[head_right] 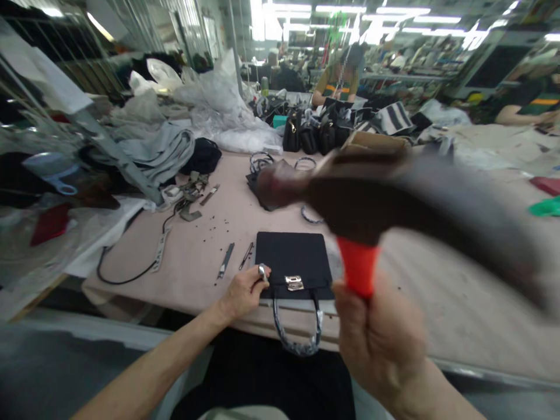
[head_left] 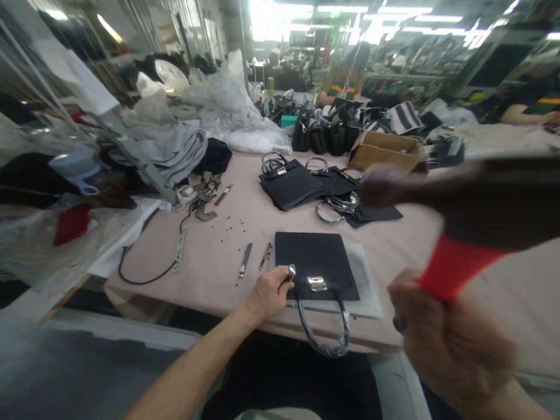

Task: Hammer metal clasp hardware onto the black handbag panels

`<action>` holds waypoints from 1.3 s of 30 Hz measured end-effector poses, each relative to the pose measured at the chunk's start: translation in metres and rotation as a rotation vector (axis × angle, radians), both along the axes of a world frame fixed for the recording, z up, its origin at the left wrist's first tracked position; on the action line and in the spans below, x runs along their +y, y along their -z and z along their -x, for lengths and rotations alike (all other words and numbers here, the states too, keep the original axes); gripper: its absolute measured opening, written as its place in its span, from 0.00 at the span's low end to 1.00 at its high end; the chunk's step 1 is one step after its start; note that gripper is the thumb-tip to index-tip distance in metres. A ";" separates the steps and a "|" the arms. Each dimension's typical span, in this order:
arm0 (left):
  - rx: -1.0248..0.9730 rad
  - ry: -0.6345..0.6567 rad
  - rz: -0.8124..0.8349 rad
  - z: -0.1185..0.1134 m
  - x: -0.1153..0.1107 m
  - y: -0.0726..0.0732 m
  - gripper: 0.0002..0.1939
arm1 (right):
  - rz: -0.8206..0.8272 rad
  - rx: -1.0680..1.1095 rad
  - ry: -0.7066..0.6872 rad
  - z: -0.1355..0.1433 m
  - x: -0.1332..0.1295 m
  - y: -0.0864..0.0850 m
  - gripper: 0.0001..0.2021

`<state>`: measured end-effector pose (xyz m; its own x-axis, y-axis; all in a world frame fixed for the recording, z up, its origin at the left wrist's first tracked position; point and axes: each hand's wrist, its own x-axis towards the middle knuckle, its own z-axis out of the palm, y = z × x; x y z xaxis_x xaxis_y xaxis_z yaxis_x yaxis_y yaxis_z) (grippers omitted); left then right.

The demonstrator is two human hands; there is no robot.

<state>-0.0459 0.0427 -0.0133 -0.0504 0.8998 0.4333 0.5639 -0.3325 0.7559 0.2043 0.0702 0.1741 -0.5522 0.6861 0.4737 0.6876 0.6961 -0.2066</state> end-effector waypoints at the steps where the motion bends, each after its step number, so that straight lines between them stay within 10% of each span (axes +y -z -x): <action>1: 0.009 -0.003 0.001 0.000 0.000 -0.001 0.09 | 0.014 -0.047 -0.056 0.000 -0.001 0.001 0.18; 4: 0.025 -0.004 0.011 0.000 0.001 -0.003 0.08 | 0.180 -0.198 -0.121 -0.007 0.007 0.010 0.18; 11: 0.063 0.000 -0.038 0.003 -0.001 0.003 0.09 | 0.735 0.026 0.444 -0.066 0.065 0.069 0.18; 15: 0.111 -0.005 -0.069 0.004 -0.001 0.005 0.10 | 0.673 0.013 0.571 -0.091 0.085 0.114 0.14; 28: 0.242 0.031 -0.226 0.007 -0.011 0.005 0.08 | 0.397 0.053 0.108 -0.035 0.057 0.164 0.17; 34: -0.123 -0.385 0.104 0.012 -0.016 0.003 0.11 | 0.444 0.176 -0.011 -0.048 0.058 0.169 0.14; 39: -0.298 -0.279 0.169 -0.021 0.003 -0.024 0.11 | 0.386 0.234 -0.087 -0.048 0.056 0.175 0.02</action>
